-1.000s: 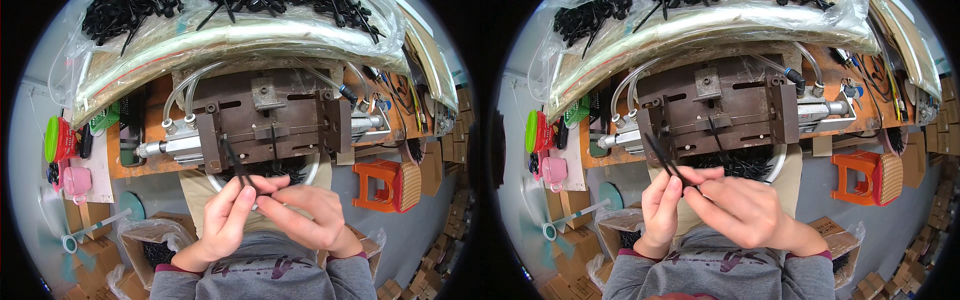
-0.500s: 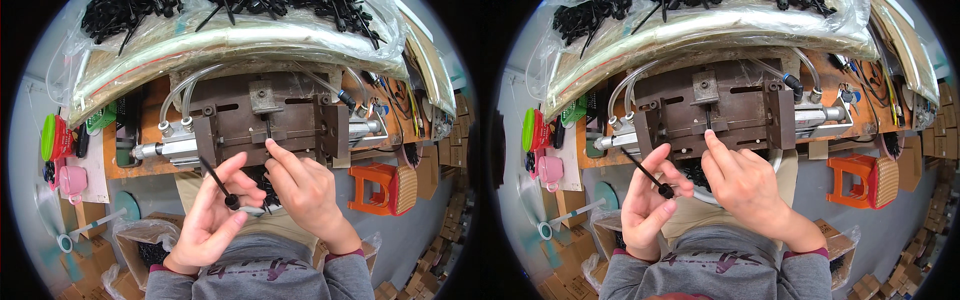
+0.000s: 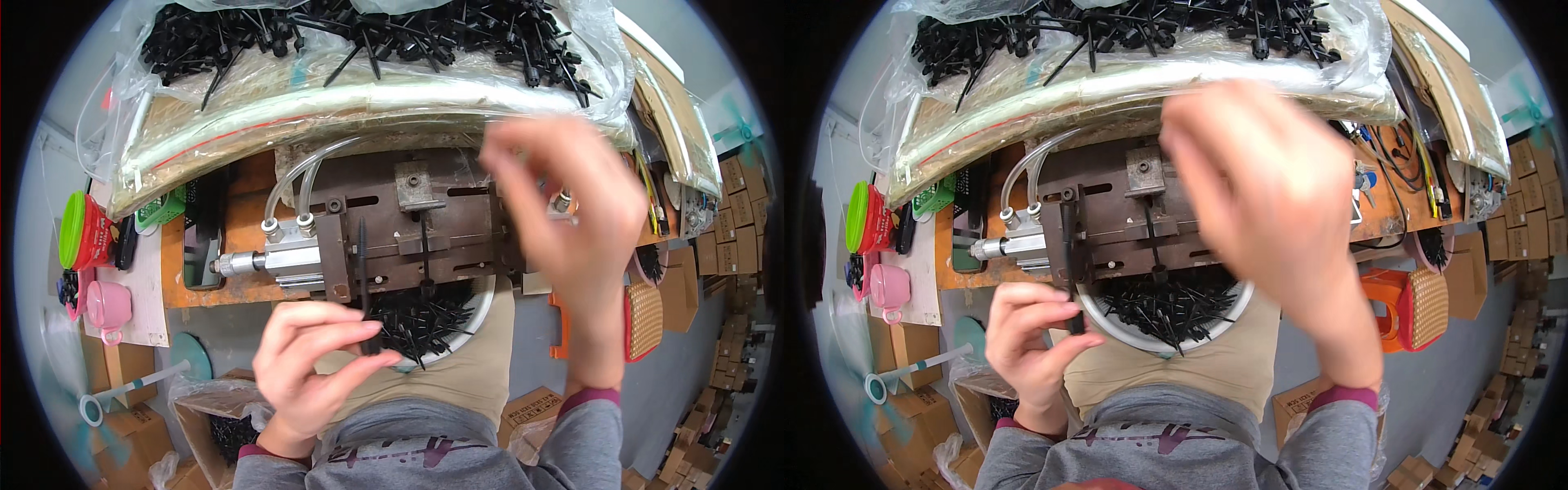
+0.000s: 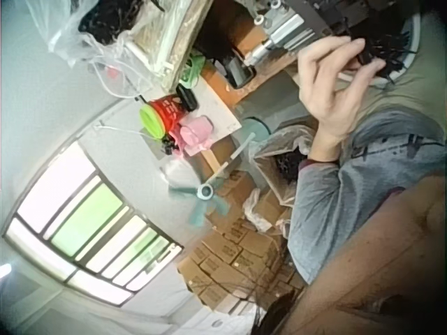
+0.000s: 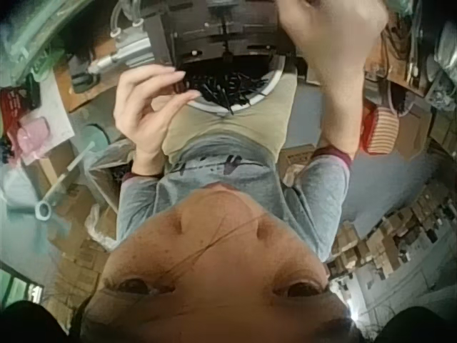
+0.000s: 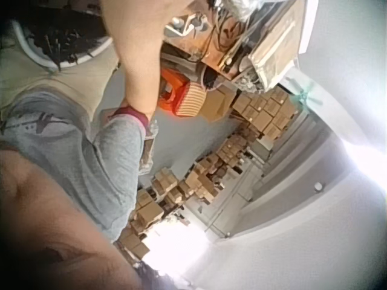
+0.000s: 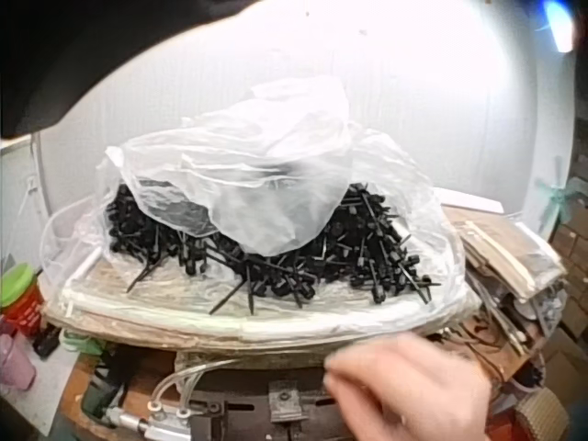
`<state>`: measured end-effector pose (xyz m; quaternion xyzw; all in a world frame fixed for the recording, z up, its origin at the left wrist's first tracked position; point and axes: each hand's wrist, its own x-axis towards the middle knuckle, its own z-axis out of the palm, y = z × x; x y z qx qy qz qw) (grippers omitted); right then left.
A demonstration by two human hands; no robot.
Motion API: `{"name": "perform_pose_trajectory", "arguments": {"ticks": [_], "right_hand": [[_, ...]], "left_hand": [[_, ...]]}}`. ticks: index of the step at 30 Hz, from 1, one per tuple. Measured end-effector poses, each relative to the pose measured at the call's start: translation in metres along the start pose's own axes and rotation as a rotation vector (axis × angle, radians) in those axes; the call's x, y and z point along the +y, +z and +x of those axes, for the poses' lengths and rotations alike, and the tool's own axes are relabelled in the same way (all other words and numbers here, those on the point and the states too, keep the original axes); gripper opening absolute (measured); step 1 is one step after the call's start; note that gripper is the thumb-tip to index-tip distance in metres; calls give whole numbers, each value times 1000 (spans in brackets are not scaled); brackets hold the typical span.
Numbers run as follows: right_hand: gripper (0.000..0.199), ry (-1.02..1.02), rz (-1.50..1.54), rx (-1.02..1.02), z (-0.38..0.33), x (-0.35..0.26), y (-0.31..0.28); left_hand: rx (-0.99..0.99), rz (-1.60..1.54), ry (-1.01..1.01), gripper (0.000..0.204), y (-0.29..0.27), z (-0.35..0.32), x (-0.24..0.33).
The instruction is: Assembling small black components using a manual press tool in a workshop setting.
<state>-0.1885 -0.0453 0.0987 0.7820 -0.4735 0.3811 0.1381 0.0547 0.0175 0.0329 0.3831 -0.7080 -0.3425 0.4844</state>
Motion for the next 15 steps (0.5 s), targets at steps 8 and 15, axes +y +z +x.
{"name": "perform_pose_trajectory", "arguments": {"ticks": [8,15], "right_hand": [[12,-496,-465,-263,102,74,47],[25,-294,-302,-503,130,69,71]], "left_hand": [[-122,342,228,30,45,14,-18],[-194,543,268,28,58,18,-20]]}}
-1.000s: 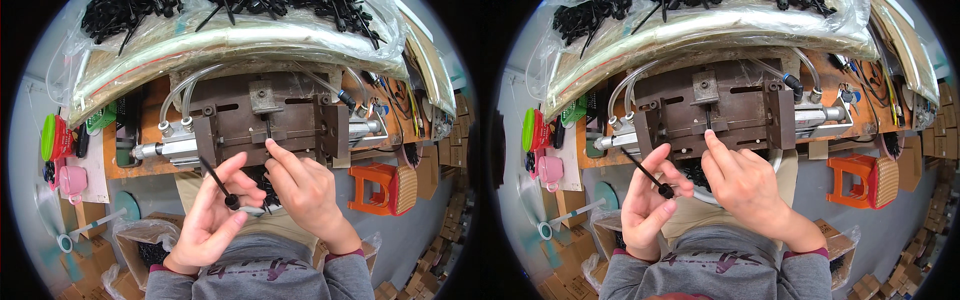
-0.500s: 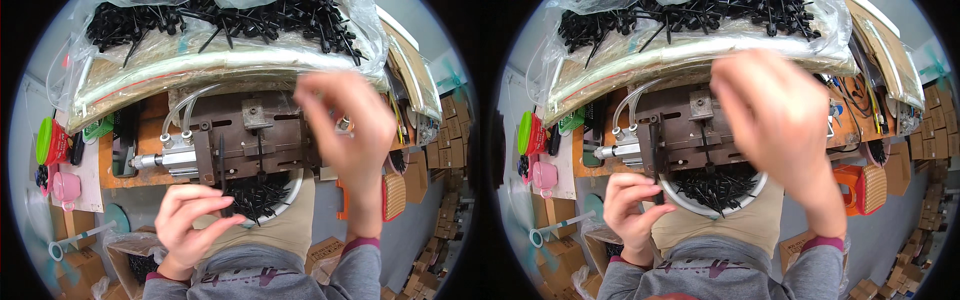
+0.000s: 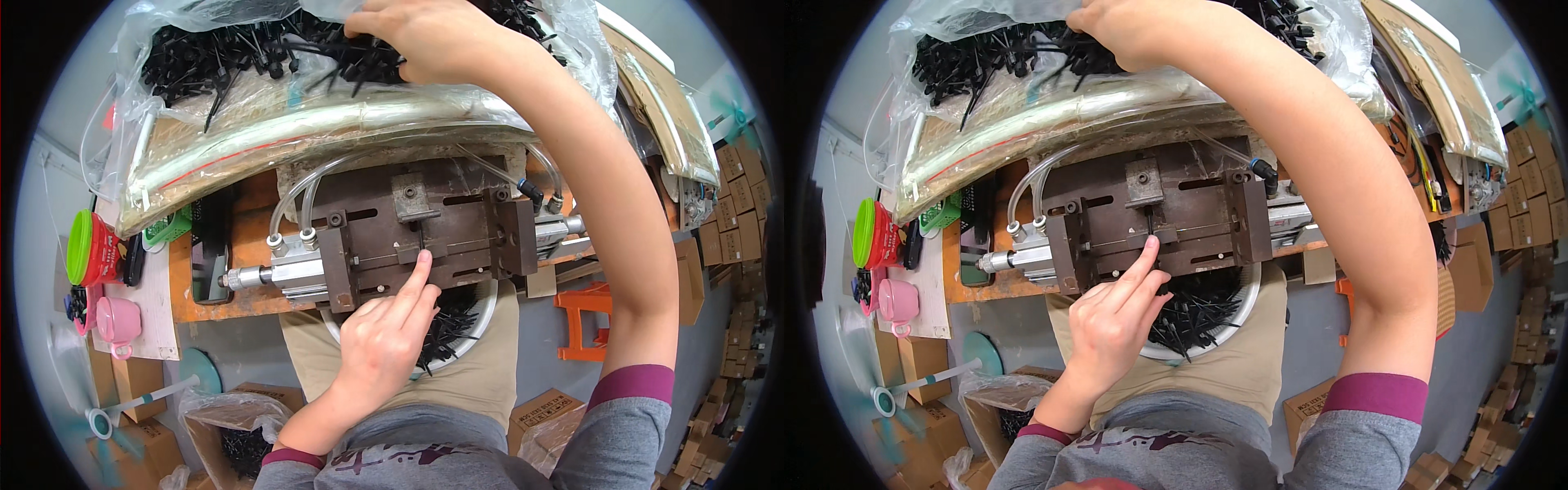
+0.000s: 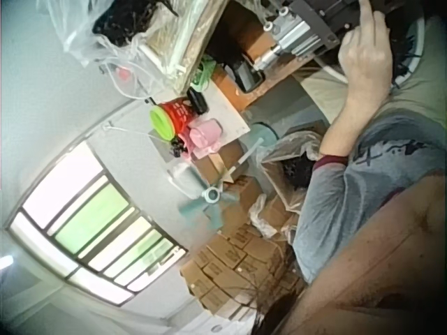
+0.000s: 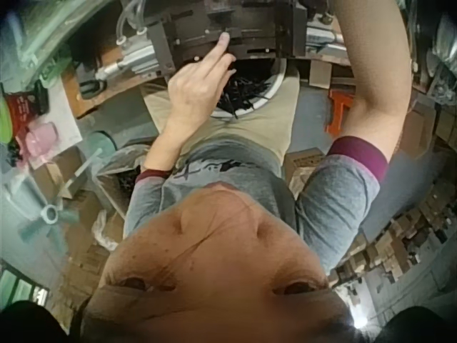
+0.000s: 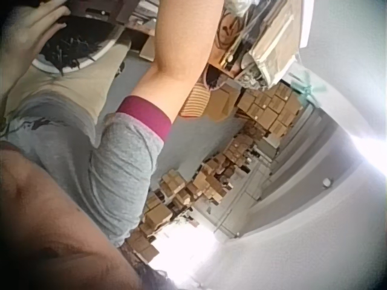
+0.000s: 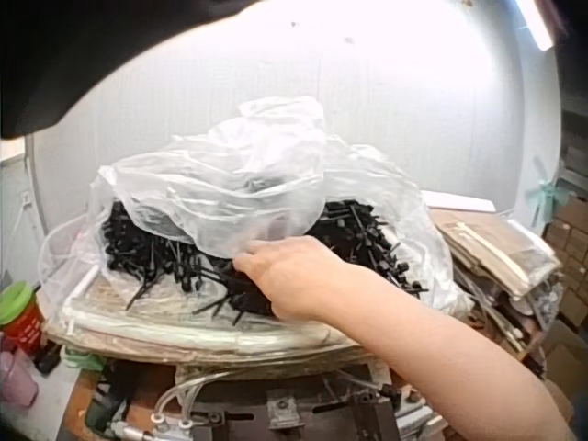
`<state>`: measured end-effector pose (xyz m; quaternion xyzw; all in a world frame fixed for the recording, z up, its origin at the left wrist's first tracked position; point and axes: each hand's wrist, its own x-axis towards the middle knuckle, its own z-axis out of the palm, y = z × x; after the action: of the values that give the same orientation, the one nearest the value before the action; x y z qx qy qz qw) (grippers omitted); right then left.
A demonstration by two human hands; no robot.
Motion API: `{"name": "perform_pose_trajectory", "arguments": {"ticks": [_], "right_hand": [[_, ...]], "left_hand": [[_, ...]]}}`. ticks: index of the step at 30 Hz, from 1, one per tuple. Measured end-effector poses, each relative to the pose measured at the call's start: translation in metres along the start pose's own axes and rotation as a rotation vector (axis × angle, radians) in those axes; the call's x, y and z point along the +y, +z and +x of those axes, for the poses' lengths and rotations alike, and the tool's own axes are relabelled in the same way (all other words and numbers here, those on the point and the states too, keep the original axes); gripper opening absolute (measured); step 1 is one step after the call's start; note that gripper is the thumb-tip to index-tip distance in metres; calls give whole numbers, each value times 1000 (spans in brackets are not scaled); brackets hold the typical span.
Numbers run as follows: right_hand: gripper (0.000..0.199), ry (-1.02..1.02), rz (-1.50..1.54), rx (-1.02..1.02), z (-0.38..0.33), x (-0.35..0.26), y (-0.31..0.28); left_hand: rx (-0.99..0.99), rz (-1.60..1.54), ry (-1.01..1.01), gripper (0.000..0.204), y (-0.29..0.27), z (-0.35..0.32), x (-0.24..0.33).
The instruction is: Assembling small black components using a manual press tool in a workshop setting.
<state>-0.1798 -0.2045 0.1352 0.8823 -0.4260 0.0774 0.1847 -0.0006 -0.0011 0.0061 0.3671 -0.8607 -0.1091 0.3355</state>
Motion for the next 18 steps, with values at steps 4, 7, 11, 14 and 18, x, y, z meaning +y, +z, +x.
{"name": "perform_pose_trajectory", "arguments": {"ticks": [4,7,11,14,18], "right_hand": [[30,31,-18,-206,5,-7,-12],[27,-54,-101,-197,2,-12,-19],[23,-144,-2,2,1,-10,-1],[24,-171,74,18,7,-8,0],[39,-66,6,-41,4,-18,-5]], "left_hand": [[-23,23,7,29,-2,4,-1],[-47,40,-9,30,-5,5,1],[-50,45,1,30,-3,6,2],[-35,39,11,28,-2,6,1],[-22,36,16,26,-2,6,-1]]}}
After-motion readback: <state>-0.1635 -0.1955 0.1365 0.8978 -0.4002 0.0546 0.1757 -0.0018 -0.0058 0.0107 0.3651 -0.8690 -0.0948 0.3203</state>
